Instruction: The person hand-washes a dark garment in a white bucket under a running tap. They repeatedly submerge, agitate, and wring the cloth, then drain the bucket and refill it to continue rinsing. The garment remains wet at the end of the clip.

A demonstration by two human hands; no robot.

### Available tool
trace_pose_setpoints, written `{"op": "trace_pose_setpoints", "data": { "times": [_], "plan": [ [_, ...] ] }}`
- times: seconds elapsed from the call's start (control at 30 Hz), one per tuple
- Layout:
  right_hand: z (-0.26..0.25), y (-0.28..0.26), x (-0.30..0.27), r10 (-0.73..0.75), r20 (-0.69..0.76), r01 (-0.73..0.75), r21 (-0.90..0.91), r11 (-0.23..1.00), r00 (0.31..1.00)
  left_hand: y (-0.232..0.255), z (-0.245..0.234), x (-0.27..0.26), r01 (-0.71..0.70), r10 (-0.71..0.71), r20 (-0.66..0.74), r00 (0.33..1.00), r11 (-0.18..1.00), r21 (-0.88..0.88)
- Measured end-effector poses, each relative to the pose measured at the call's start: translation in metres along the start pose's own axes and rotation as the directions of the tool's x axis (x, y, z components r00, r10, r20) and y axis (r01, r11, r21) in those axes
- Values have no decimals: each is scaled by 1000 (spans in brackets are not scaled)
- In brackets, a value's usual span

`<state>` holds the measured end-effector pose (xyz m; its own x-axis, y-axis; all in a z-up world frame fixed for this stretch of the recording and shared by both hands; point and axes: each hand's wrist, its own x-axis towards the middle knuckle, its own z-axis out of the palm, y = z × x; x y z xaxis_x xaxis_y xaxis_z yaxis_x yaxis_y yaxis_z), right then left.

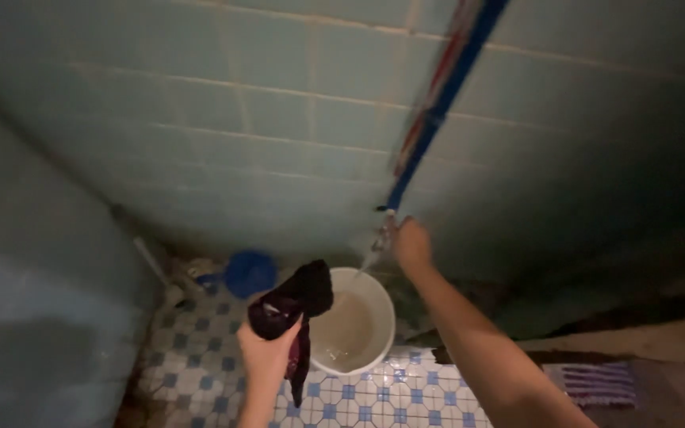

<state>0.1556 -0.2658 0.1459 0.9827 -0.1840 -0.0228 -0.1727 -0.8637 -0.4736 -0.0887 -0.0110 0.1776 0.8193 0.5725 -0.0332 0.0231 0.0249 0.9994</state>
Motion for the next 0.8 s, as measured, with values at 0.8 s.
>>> {"op": "trace_pose_setpoints", "data": {
  "times": [0.8],
  "plan": [
    [-79,-126,-170,-753,446,-100,883,459,484,44,-43,4,179,-168,176,970,982,-51]
  ]
}}
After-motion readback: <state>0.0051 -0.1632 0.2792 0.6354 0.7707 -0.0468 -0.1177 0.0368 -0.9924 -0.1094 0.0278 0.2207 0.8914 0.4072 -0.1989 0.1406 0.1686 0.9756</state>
